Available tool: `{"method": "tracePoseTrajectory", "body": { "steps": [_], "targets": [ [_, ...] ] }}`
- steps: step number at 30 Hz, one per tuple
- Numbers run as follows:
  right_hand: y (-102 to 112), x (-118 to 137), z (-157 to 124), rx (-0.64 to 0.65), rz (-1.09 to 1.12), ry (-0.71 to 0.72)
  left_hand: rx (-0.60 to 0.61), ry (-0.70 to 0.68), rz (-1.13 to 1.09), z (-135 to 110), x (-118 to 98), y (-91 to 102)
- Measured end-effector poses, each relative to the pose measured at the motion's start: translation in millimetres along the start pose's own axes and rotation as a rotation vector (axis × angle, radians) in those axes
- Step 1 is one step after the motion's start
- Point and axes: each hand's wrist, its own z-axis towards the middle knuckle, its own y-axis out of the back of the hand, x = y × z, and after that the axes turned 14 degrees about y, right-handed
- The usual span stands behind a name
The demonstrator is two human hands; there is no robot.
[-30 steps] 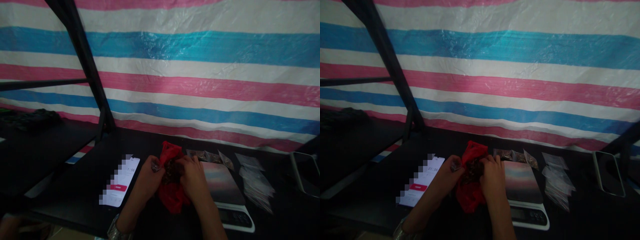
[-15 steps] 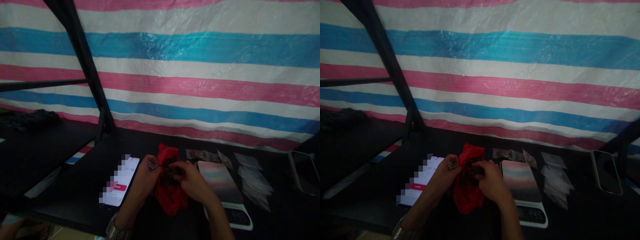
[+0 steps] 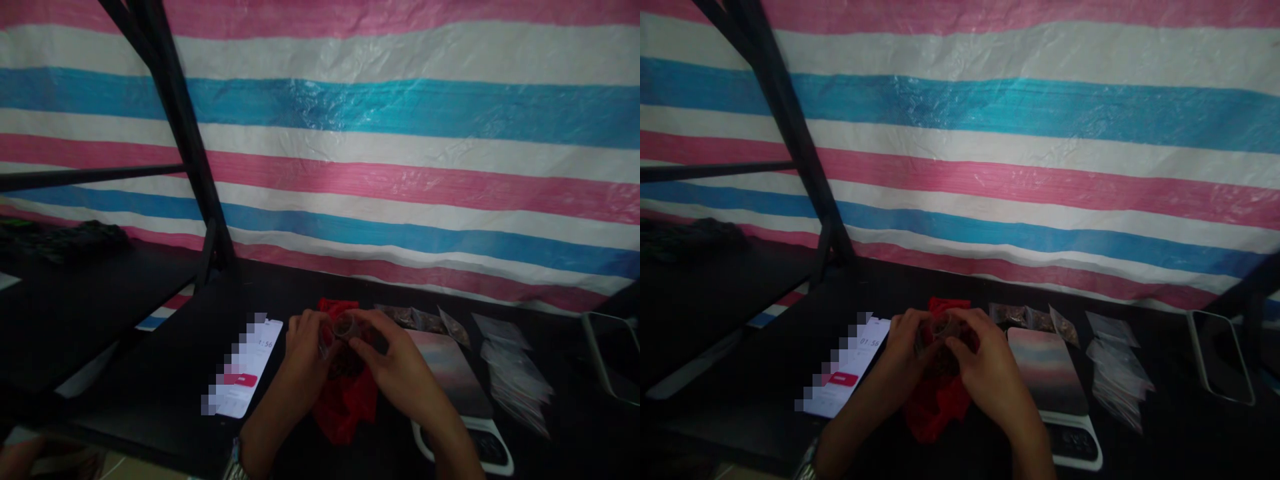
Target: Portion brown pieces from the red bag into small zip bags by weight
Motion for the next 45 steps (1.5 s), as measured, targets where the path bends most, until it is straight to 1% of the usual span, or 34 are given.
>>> {"method": "tracePoseTrajectory", "body": {
  "steps": [2, 5, 11, 14, 17, 22, 26, 28, 30, 31, 33, 35, 36, 38, 40, 42, 44, 45],
  "targets": [
    [-3.8, 7.3, -0.4, 0.034, -0.067, 0.017, 0.019, -0.024, -0.024, -1.3, 3.0, -3.6],
    [-9.7, 11.7, -1.5, 0.075, -0.151, 0.038, 0.041, -0.045, -0.084, -2.8, 6.6, -7.0],
    [-14.9, 13.0, -0.7, 0.104, -0.184, 0.145, 0.055, -0.061, -0.202, -4.5, 5.0, -11.6],
    [-15.0, 14.0, 0.5, 0.113, -0.224, 0.186, 0.068, -0.032, -0.257, -5.5, 4.2, -12.4],
    [-14.7, 14.8, 0.1, 0.12, -0.258, 0.218, 0.117, 0.014, -0.344, -6.0, 4.2, -12.1],
    [-15.1, 16.4, -1.7, 0.077, -0.245, 0.233, 0.191, 0.075, -0.547, -6.8, 1.1, -10.6],
    [-12.6, 19.7, 0.2, 0.004, -0.185, 0.242, 0.224, 0.084, -0.601, -7.4, -2.7, -8.7],
    [-8.9, 18.5, 0.9, -0.059, -0.18, 0.24, 0.199, 0.084, -0.584, -7.9, -4.9, -6.3],
    [-4.4, 12.8, 0.2, -0.117, -0.195, 0.202, 0.126, 0.077, -0.562, -8.9, -8.0, -1.9],
    [-2.4, 8.4, -0.7, -0.123, -0.205, 0.167, 0.083, 0.069, -0.556, -9.8, -9.9, 0.9],
    [0.2, -1.5, -3.2, -0.066, -0.216, 0.072, 0.014, 0.05, -0.559, -11.8, -13.9, 6.7],
    [0.7, -8.4, -5.2, 0.022, -0.202, -0.004, -0.016, 0.033, -0.559, -13.3, -16.6, 10.7],
    [0.3, -9.2, -5.6, 0.048, -0.183, -0.019, -0.025, 0.025, -0.551, -13.6, -17.1, 11.4],
    [-1.4, -4.2, -5.2, 0.037, -0.13, 0.007, -0.049, 0.0, -0.52, -13.4, -15.8, 9.5],
    [-4.4, 7.4, -4.1, 0.001, -0.066, 0.043, -0.103, -0.024, -0.477, -13.1, -12.8, 3.9],
    [-8.9, 20.1, -3.1, 0.012, -0.008, 0.037, -0.147, -0.04, -0.435, -14.4, -10.7, -3.2],
    [-13.6, 28.4, -2.6, 0.025, 0.026, 0.006, -0.151, -0.055, -0.422, -18.1, -12.1, -8.7],
    [-15.3, 30.1, -2.3, 0.004, 0.032, -0.003, -0.133, -0.061, -0.432, -20.5, -14.3, -10.2]
  ]
}}
